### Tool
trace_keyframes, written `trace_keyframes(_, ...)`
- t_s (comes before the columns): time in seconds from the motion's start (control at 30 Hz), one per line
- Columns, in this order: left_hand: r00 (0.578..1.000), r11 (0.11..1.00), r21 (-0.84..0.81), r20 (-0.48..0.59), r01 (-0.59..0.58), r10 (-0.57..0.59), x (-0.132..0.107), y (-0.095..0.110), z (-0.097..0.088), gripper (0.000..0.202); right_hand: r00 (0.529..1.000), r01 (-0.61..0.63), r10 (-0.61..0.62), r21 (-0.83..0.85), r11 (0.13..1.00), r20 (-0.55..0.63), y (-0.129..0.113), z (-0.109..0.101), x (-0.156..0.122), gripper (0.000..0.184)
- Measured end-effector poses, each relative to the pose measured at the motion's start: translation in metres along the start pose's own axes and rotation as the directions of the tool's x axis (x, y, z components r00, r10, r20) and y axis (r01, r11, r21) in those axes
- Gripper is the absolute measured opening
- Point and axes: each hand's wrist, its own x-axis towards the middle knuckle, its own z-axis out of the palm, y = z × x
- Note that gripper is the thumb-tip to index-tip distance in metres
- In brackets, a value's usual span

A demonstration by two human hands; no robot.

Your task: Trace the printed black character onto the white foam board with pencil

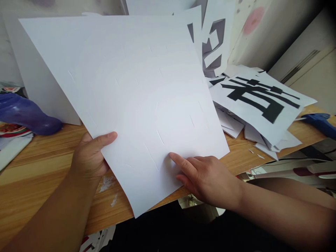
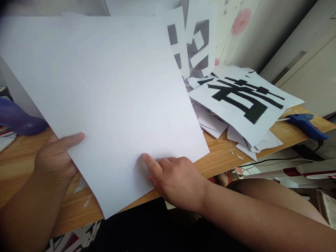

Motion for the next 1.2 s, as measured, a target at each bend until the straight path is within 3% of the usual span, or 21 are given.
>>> trace_keyframes(0.1,0.998,0.998,0.034,0.028,0.055,-0.056,0.000,0.000,-0.007,0.064,1.000,0.001,-0.001,-0.002,1.000,0.000,0.001,0.000,0.001,0.053)
trace_keyframes(0.2,0.975,0.982,0.133,0.163,0.132,-0.153,-0.002,-0.003,-0.016,0.078,1.000,-0.015,0.015,0.004,1.000,-0.002,0.002,-0.001,0.000,0.053)
trace_keyframes(0.3,0.948,0.970,0.215,0.267,0.117,-0.174,-0.003,-0.005,-0.022,0.085,1.000,-0.016,0.016,0.001,1.000,-0.011,0.003,-0.001,0.000,0.054)
trace_keyframes(0.6,0.951,0.967,0.216,0.247,0.135,-0.188,-0.006,-0.005,-0.015,0.083,1.000,0.004,-0.004,-0.027,1.000,-0.021,0.005,0.000,0.000,0.052)
trace_keyframes(0.9,0.926,0.968,0.217,0.325,0.125,-0.193,-0.005,-0.007,-0.021,0.077,0.999,0.005,0.001,-0.115,0.993,0.051,0.009,-0.001,-0.004,0.065)
trace_keyframes(1.2,0.927,0.964,0.232,0.317,0.127,-0.198,-0.002,-0.007,-0.022,0.080,0.999,-0.039,0.041,-0.178,0.983,0.007,0.023,-0.005,-0.011,0.057)
